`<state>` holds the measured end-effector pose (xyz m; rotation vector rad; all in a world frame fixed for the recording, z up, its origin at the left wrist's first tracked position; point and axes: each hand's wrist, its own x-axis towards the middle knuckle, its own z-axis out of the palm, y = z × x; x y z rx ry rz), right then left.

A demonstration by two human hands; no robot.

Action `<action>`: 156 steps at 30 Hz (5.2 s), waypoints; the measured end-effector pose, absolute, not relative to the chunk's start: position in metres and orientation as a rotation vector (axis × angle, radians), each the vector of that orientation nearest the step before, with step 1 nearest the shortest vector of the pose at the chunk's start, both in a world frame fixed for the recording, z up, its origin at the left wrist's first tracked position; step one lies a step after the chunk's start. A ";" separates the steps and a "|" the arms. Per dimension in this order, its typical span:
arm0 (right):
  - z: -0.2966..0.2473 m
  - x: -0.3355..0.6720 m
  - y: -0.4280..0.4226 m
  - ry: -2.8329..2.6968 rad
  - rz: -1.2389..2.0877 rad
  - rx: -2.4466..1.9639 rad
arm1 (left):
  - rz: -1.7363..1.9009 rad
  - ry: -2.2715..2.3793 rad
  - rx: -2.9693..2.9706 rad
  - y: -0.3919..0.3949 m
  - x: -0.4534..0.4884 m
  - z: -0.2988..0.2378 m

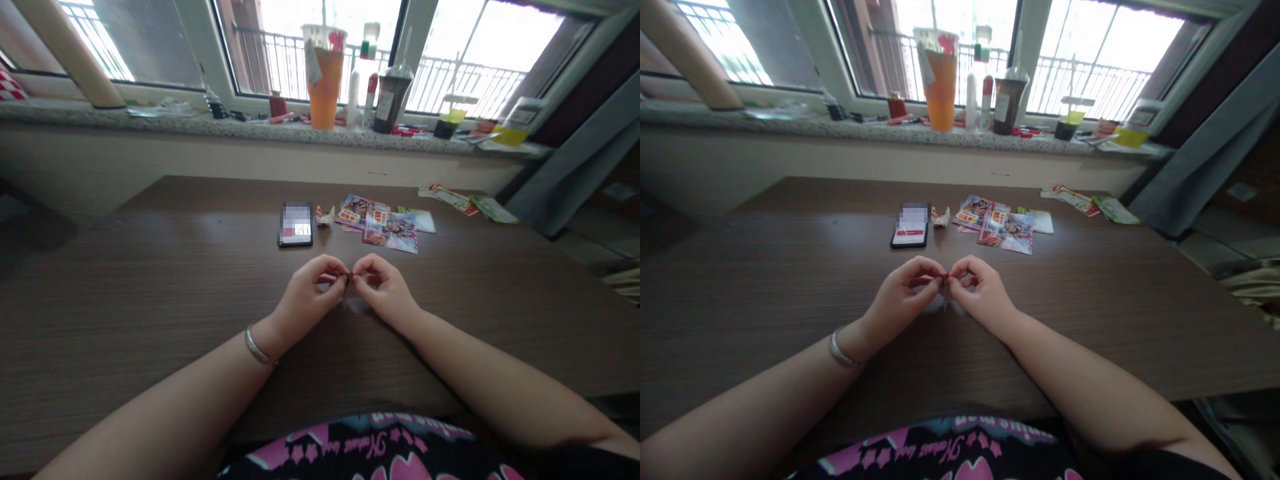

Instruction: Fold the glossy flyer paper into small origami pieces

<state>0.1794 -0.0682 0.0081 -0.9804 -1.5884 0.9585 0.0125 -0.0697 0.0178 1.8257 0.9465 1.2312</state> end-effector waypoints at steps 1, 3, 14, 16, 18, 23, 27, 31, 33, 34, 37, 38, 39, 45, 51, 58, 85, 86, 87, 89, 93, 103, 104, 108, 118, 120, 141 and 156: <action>0.007 0.180 -0.068 -1.588 0.962 -0.981 | 1.225 0.952 1.828 -0.069 0.013 0.018; 0.006 0.180 -0.068 -1.588 0.966 -0.989 | 1.215 0.954 1.833 -0.068 0.013 0.017; 0.011 0.180 -0.071 -1.656 0.954 -0.939 | 1.195 0.908 1.984 -0.066 0.010 0.017; 0.012 0.181 -0.072 -1.656 0.974 -0.940 | 1.209 0.926 1.927 -0.066 0.011 0.016; 0.012 0.181 -0.071 -1.649 1.007 -0.942 | 1.219 0.949 1.861 -0.066 0.013 0.016; 0.009 0.180 -0.069 -1.614 1.031 -0.986 | 1.189 0.948 1.850 -0.067 0.014 0.016; 0.008 0.178 -0.069 -1.605 1.013 -1.025 | 1.181 0.922 1.907 -0.067 0.012 0.016; 0.010 0.176 -0.071 -1.611 1.010 -1.000 | 1.187 0.912 1.944 -0.068 0.013 0.017; 0.011 0.175 -0.072 -1.617 1.001 -0.992 | 1.188 0.917 1.946 -0.068 0.014 0.018; 0.011 0.175 -0.072 -1.619 0.996 -0.993 | 1.184 0.917 1.941 -0.068 0.014 0.018; 0.009 0.177 -0.071 -1.616 0.992 -1.011 | 1.145 0.909 1.896 -0.066 0.015 0.016; 0.008 0.178 -0.070 -1.614 0.993 -1.025 | 1.123 0.906 1.870 -0.065 0.015 0.015; 0.007 0.179 -0.070 -1.614 0.996 -1.039 | 1.103 0.902 1.838 -0.064 0.014 0.014; -0.006 0.183 -0.060 -1.633 1.033 -1.087 | 1.054 0.929 1.658 -0.056 0.012 0.002; -0.016 0.185 -0.052 -1.630 1.043 -1.084 | 1.039 0.917 1.527 -0.050 0.010 -0.008; -0.023 0.185 -0.048 -1.527 1.173 -1.045 | 0.972 0.964 1.590 -0.053 0.008 -0.003; -0.016 0.192 -0.039 -1.772 0.799 -1.415 | 0.794 1.129 2.116 -0.050 0.003 -0.010; -0.016 0.192 -0.039 -1.778 0.801 -1.425 | 0.778 1.141 2.204 -0.049 0.002 -0.009; -0.017 0.192 -0.038 -1.784 0.801 -1.428 | 0.760 1.155 2.288 -0.048 0.001 -0.009; -0.018 0.192 -0.037 -1.821 0.767 -1.418 | 0.725 1.186 2.416 -0.046 -0.002 -0.010; -0.019 0.193 -0.036 -2.015 0.561 -1.373 | 0.659 1.226 2.551 -0.045 -0.004 -0.009; -0.017 0.200 -0.039 -2.320 0.370 -1.336 | 0.623 1.253 2.622 -0.047 -0.005 -0.007; -0.016 0.200 -0.039 -2.337 0.364 -1.338 | 0.622 1.254 2.620 -0.047 -0.005 -0.007; -0.012 0.203 -0.039 -2.396 0.344 -1.334 | 0.625 1.247 2.621 -0.048 -0.004 -0.007; -0.011 0.209 -0.040 -2.525 0.329 -1.287 | 0.622 1.230 2.632 -0.047 -0.005 -0.010; -0.011 0.209 -0.041 -2.535 0.324 -1.284 | 0.641 1.212 2.621 -0.046 -0.005 -0.011; -0.017 0.209 -0.030 -2.428 0.172 -1.447 | 0.407 1.160 2.831 -0.064 -0.001 -0.008; -0.014 0.207 -0.019 -2.290 0.124 -1.517 | 0.362 1.127 2.863 -0.061 0.004 -0.007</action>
